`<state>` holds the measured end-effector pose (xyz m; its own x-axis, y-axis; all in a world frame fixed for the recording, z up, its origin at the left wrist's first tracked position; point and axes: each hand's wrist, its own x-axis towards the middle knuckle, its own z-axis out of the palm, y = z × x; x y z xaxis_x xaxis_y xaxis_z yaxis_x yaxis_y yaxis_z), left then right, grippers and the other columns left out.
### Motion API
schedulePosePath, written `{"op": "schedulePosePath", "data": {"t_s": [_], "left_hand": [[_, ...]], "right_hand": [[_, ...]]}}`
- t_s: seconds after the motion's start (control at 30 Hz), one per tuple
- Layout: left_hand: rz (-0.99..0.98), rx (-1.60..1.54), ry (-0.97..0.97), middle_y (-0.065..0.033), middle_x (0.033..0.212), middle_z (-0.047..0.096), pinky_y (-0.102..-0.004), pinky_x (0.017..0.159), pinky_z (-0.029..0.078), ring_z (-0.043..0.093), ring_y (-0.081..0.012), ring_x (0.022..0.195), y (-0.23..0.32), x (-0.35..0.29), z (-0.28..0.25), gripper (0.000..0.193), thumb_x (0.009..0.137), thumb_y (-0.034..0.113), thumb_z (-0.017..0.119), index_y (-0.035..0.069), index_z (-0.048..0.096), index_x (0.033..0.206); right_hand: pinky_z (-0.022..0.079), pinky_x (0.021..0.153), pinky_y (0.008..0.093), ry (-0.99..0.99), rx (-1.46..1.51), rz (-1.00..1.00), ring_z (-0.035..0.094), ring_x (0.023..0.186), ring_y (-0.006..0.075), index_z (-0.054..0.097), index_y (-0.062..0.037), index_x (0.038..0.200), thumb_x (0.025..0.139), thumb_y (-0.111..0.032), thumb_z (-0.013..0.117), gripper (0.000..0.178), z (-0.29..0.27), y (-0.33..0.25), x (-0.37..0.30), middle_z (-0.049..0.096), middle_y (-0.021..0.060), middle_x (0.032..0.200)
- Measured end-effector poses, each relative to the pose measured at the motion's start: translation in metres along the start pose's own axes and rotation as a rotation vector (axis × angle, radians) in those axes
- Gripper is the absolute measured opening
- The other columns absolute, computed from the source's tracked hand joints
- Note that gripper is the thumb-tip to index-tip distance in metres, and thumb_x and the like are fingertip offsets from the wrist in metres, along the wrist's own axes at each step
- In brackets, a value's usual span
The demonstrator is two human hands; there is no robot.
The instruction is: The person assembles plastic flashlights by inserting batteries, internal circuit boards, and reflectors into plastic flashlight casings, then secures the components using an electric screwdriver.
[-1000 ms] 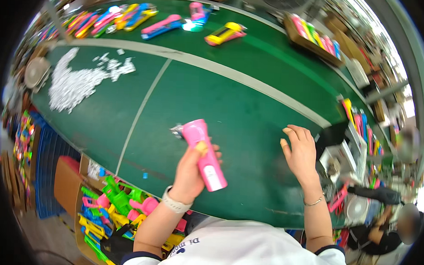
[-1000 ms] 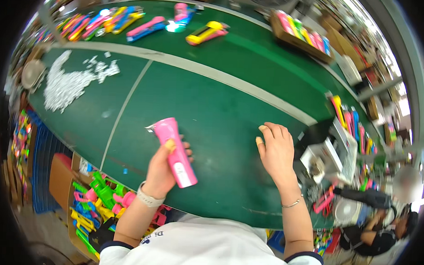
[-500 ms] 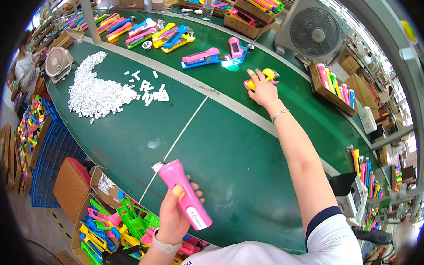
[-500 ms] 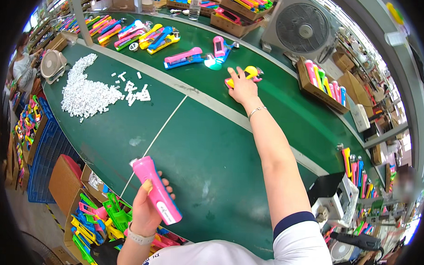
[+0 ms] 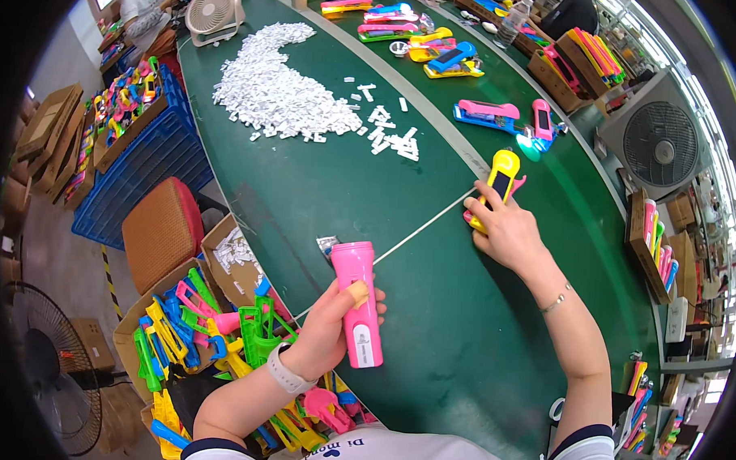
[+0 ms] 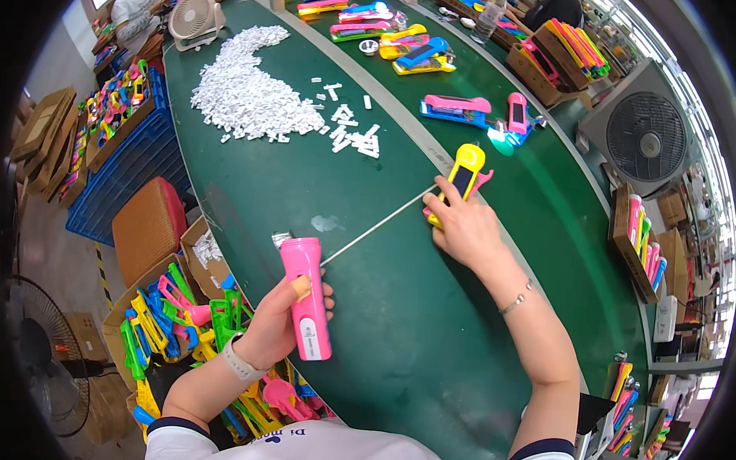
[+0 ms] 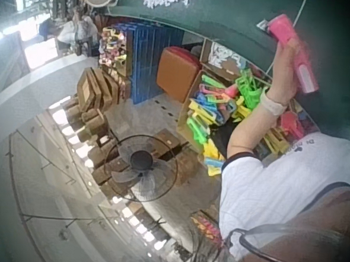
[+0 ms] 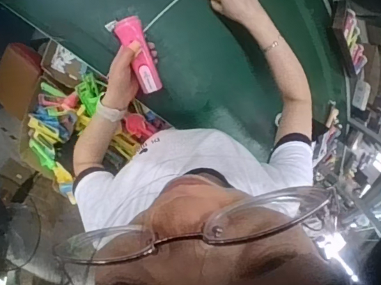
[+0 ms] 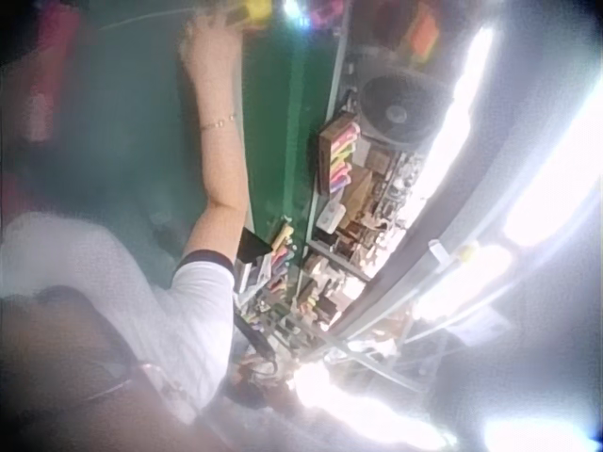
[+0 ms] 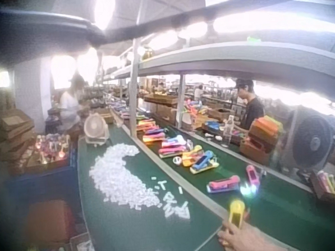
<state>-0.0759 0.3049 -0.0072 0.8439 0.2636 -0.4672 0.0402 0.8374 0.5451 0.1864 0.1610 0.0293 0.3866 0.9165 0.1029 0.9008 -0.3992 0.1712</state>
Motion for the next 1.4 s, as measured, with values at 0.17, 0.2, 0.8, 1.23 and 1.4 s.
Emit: {"op": "schedulePosePath", "data": {"t_s": [0.17, 0.2, 0.8, 1.23, 1.4], "left_hand": [[0.017, 0.043, 0.042, -0.0087, 0.101, 0.057, -0.0344, 0.081, 0.05, 0.059, -0.0185, 0.09, 0.004, 0.004, -0.014, 0.034, 0.091, 0.024, 0.053, 0.006, 0.045, 0.119], [0.011, 0.044, 0.033, -0.0087, 0.101, 0.057, -0.0345, 0.081, 0.05, 0.059, -0.0185, 0.09, 0.004, 0.006, -0.012, 0.033, 0.092, 0.023, 0.052, 0.006, 0.045, 0.119], [0.047, -0.022, -0.002, -0.0109, 0.111, 0.055, -0.0348, 0.079, 0.051, 0.058, -0.0201, 0.093, -0.005, -0.016, -0.011, 0.036, 0.094, 0.018, 0.048, 0.006, 0.039, 0.127], [0.09, 0.259, -0.422, -0.0092, 0.114, 0.052, -0.028, 0.075, 0.046, 0.055, -0.0141, 0.092, -0.025, -0.027, 0.053, 0.055, 0.087, 0.005, 0.05, 0.006, 0.026, 0.137], [0.066, 0.328, -0.507, -0.0067, 0.11, 0.051, -0.0247, 0.072, 0.044, 0.052, -0.0087, 0.087, -0.037, -0.048, 0.069, 0.057, 0.087, 0.002, 0.049, 0.006, 0.023, 0.138]], "right_hand": [[0.053, 0.061, 0.0403, -0.065, 0.064, -0.074, 0.064, 0.077, 0.0287, 0.059, -0.0142, 0.109, 0.073, -0.028, 0.071, 0.041, -0.041, -0.038, 0.053, 0.061, 0.0087, 0.097], [0.052, 0.062, 0.0391, 0.058, 0.149, -0.175, 0.064, 0.077, 0.0283, 0.061, -0.0117, 0.1, 0.078, -0.024, 0.066, 0.025, -0.034, -0.042, 0.074, 0.062, 0.0082, 0.088], [0.051, 0.074, 0.0426, 0.305, 0.579, -0.033, 0.062, 0.084, 0.0333, 0.064, -0.0052, 0.086, 0.076, -0.008, 0.054, 0.014, 0.041, -0.133, 0.165, 0.06, 0.0171, 0.088], [0.047, 0.065, 0.0271, 0.471, 1.181, 0.332, 0.058, 0.071, 0.0146, 0.067, -0.0022, 0.092, 0.078, -0.004, 0.067, 0.014, -0.08, -0.115, -0.113, 0.063, 0.0062, 0.084], [0.046, 0.068, 0.0282, 0.357, 1.203, 0.376, 0.056, 0.072, 0.0139, 0.067, -0.0035, 0.087, 0.075, -0.007, 0.07, 0.013, -0.088, -0.12, -0.141, 0.065, 0.0037, 0.078]]}}
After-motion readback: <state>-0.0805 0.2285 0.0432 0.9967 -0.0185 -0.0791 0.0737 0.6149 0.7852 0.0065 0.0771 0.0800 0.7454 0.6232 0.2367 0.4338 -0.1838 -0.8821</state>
